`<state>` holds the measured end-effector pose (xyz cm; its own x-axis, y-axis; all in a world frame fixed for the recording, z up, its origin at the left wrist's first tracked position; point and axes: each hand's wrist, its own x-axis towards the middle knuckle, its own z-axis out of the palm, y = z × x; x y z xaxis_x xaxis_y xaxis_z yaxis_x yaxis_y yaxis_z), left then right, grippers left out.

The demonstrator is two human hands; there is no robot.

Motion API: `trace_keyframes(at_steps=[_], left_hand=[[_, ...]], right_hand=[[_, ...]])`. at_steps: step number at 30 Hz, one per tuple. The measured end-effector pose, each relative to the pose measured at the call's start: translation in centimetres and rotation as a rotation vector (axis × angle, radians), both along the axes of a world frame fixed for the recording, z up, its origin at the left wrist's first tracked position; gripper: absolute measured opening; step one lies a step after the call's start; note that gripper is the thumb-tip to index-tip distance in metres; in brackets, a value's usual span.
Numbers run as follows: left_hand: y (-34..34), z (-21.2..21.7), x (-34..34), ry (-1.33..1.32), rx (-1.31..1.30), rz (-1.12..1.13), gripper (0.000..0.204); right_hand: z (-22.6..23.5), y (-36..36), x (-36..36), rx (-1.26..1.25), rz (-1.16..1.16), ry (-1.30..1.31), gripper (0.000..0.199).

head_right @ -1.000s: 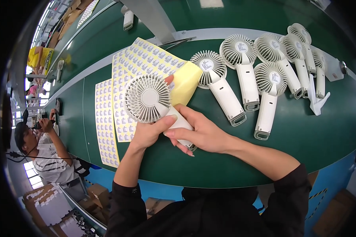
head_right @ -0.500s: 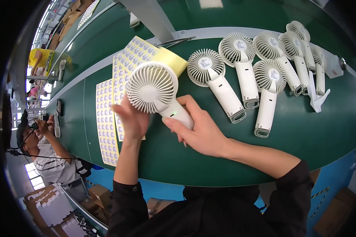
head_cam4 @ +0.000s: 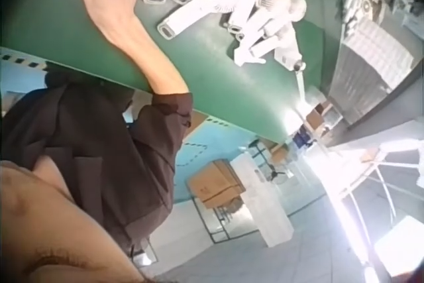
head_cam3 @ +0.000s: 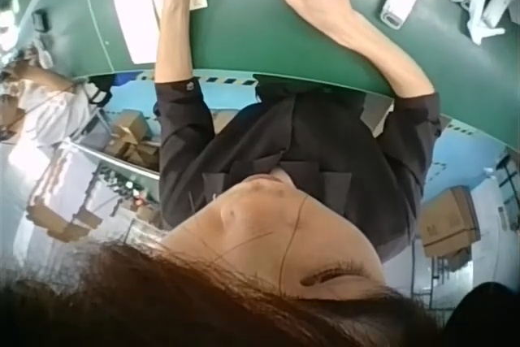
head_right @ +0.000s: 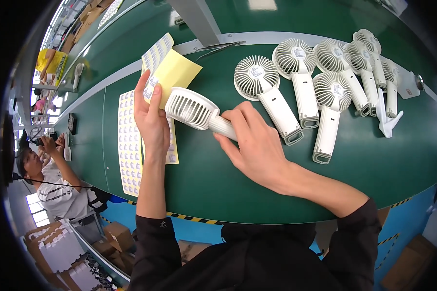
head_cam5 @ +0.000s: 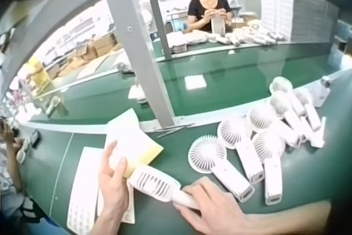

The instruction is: The person is applying small circular labels to the center of white handheld fans on an assembly line.

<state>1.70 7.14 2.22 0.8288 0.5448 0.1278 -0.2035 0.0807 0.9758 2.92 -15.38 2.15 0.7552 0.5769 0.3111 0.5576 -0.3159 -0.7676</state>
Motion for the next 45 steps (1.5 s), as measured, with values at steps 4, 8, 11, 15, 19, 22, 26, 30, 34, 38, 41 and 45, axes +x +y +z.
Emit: trace_keyframes(at_steps=[4, 8, 11, 15, 19, 22, 26, 30, 34, 38, 41, 45], left_hand=[[0.2, 0.4, -0.5, 0.029, 0.016, -0.013, 0.04], [0.0, 0.5, -0.9, 0.029, 0.172, -0.093, 0.034], [-0.9, 1.1, -1.2, -0.007, 0.139, -0.185, 0.032], [-0.6, 0.6, -1.4, 0.003, 0.207, -0.221, 0.027], [-0.9, 0.4, -1.4, 0.012, 0.216, -0.248, 0.028], [-1.4, -0.3, -1.2, 0.025, 0.269, -0.298, 0.029], [-1.7, -1.3, -1.0, -0.009, 0.282, -0.296, 0.026], [-1.5, -1.2, -0.9, -0.012, 0.335, -0.325, 0.025], [-1.5, -0.9, -0.9, 0.018, 0.311, -0.346, 0.028], [-1.0, -1.7, -0.8, 0.022, 0.405, -0.297, 0.029], [-0.9, -2.0, -0.6, 0.069, 0.431, -0.292, 0.028], [-1.0, -2.0, -0.5, 0.094, 0.439, -0.278, 0.028]], right_hand=[[-0.1, 0.1, 0.0, -0.088, 0.002, -0.02, 0.037], [1.8, -0.2, -0.5, -0.337, 0.008, 0.104, 0.052], [2.6, -0.3, -1.0, -0.377, 0.045, 0.097, 0.056], [4.1, -0.1, -0.9, -0.47, 0.139, 0.198, 0.044], [4.8, 0.1, -0.3, -0.64, 0.13, -0.152, 0.028], [4.7, 2.2, 2.1, -0.147, 0.002, -0.311, 0.016], [3.4, 4.6, 5.5, -0.015, -0.023, -0.443, 0.011], [2.5, 5.2, 6.0, 0.009, 0.066, -0.323, 0.013], [3.4, 4.9, 5.6, 0.15, 0.069, -0.18, 0.009], [3.6, 3.8, 5.3, 0.066, 0.218, 0.121, 0.008], [3.2, 3.7, 5.3, -0.045, 0.311, 0.222, 0.009], [2.8, 3.8, 5.4, -0.108, 0.33, 0.254, 0.011]])
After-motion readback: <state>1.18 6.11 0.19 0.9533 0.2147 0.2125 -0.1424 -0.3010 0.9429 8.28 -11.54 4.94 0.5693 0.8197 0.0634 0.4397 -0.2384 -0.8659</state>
